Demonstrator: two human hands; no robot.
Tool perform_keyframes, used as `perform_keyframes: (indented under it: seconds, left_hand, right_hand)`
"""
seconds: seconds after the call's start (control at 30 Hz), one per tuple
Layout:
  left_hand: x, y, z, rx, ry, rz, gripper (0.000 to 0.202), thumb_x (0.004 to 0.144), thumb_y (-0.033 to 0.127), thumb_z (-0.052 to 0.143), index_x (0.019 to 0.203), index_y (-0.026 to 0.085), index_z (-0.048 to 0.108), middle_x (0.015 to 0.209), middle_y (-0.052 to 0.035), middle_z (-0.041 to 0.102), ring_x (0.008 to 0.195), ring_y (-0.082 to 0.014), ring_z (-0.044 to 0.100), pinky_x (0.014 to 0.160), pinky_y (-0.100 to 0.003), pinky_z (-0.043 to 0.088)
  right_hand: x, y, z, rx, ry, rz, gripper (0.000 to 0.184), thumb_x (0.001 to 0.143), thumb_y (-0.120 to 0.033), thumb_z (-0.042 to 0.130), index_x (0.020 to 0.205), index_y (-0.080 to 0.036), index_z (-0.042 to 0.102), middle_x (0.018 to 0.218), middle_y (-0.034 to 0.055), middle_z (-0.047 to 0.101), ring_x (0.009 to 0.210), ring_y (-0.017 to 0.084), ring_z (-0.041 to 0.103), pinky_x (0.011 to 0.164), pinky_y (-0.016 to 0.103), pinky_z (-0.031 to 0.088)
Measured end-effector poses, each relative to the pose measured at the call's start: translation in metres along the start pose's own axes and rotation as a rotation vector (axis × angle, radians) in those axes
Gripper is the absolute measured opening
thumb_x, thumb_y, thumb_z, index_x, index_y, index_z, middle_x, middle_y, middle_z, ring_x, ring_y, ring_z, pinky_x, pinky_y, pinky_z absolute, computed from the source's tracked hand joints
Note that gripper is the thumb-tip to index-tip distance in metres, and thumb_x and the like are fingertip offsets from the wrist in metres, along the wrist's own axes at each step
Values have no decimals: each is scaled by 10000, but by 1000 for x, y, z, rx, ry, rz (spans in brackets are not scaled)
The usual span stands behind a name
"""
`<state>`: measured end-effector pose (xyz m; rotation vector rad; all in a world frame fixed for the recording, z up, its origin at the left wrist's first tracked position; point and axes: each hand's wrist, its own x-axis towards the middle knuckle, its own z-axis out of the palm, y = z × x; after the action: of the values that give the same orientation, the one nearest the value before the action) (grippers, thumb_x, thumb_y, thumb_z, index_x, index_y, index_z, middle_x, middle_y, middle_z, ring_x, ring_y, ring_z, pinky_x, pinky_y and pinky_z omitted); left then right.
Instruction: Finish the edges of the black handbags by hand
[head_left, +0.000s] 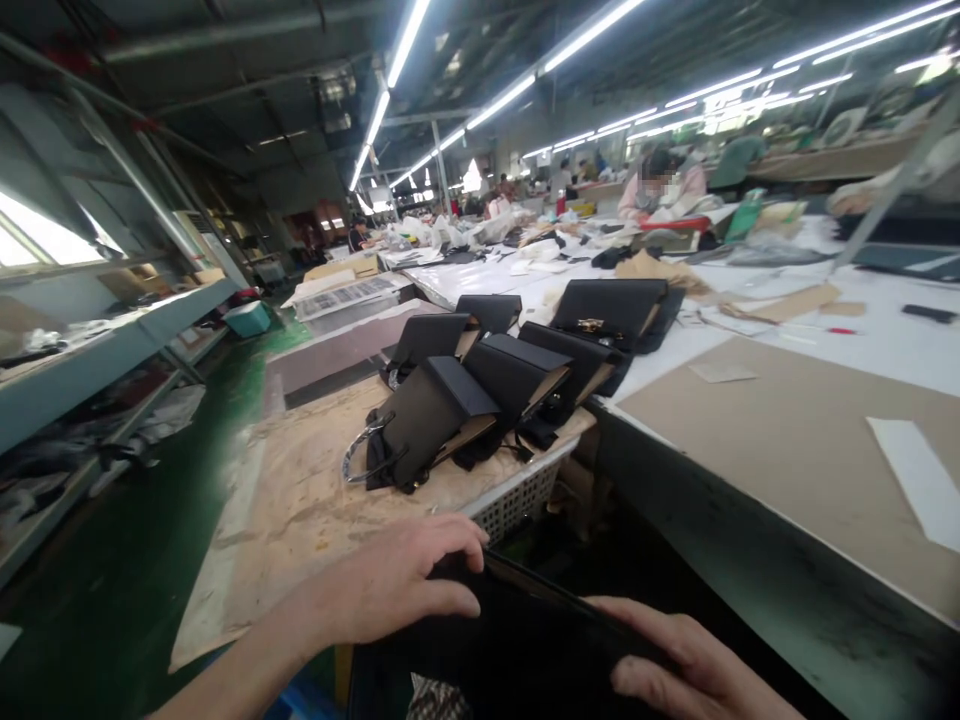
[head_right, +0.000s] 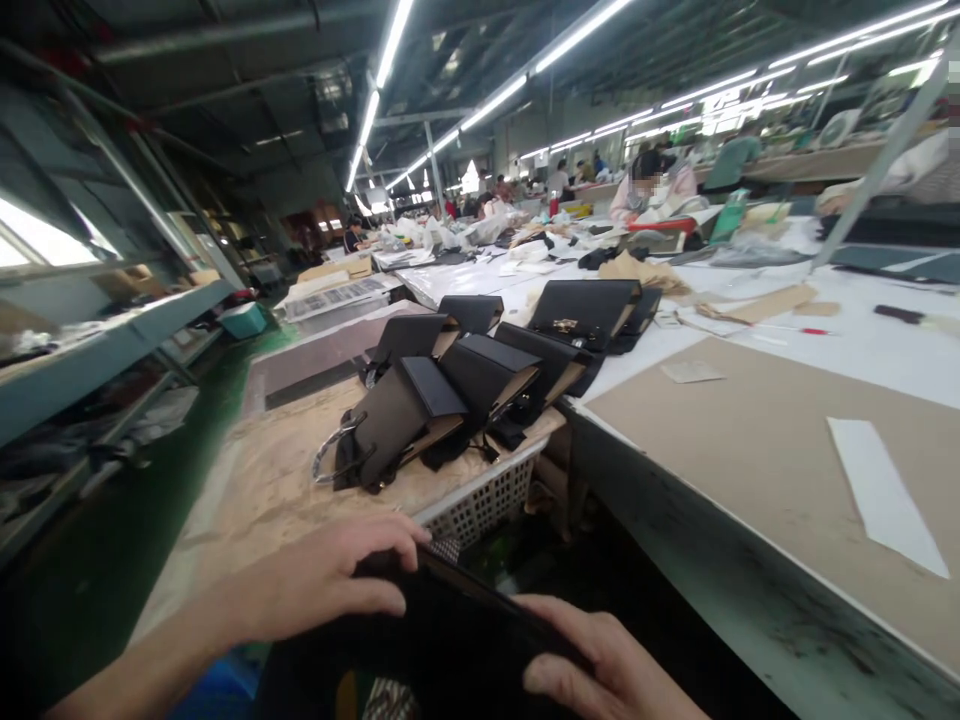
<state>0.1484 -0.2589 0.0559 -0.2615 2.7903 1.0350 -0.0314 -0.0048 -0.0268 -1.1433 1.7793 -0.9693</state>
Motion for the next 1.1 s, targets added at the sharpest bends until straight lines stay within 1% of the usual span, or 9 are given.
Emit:
perform_keyframes:
  seconds: [0.1,0.17,0.23,0.37,0.63,0.73,0.87,0.97,1.1]
  left_hand:
    - [13,3,8,37,-23,11,73,877,298,702,907,249,657,1074,35,695,999,-182,623,906,-269,425]
    - [18,5,11,35,-51,37,66,911,272,652,855,237,649,1027,39,697,958,-167,627,878,-257,426]
    - [22,6,14,1,-61,81,116,925,228,616,810,222,624,1067,42,691,983,-157,623,888,-245,418]
    - [21,5,16,-73,-67,110,153,910,170,596,763,208,576,1164,36,665,1048,-155,606,923,-232,414]
    - [13,-2,14,-113,-180,132,127,946,266,586,850,228,659,1382,6,536,1279,-195,485,1092,-254,344]
    - [14,-8,16,-108,-138,116,139,962,268,553,856,221,630,1408,-11,509,1312,-199,452,1119,-277,323]
    - [17,-15,21,-79,-42,75,138,942,206,554,807,212,580,1350,-5,537,1248,-190,500,1062,-273,362]
    - [18,-14,23,-109,16,72,139,910,172,578,775,204,582,1209,-5,602,1138,-177,562,986,-264,401]
    - [19,-9,23,-156,70,41,162,878,166,621,723,193,583,1050,7,655,990,-154,611,892,-253,431]
  right_hand:
    - [-2,-10,0,49,5,1,446,881,-510,654,1296,-348,648,1136,-13,742,1083,271,657,916,300,535]
    - [-3,-13,3,94,-4,-17,435,891,-498,652,1293,-329,650,1097,-18,748,1030,253,665,843,270,539]
    - [-4,-14,5,137,-11,-47,416,916,-480,630,1294,-307,649,1026,-24,752,949,227,672,776,247,529]
    - [-6,-11,7,190,24,-44,356,944,-438,603,1257,-283,672,995,-32,754,885,202,665,760,241,508]
    - [0,1,10,290,84,-43,350,939,-417,613,1234,-245,687,996,-6,752,894,214,670,793,274,519]
    - [0,5,13,257,116,-68,331,932,-396,627,1234,-266,672,994,-17,744,890,200,673,778,256,519]
    - [2,9,20,195,226,-129,332,942,-341,615,1269,-285,588,1118,-7,709,992,192,659,865,260,507]
    - [4,12,26,167,298,-127,169,952,-356,595,1089,-261,620,996,-16,693,912,173,648,784,235,505]
    - [7,13,32,156,363,-84,173,941,-404,594,1014,-249,623,902,-18,682,832,173,641,721,234,505]
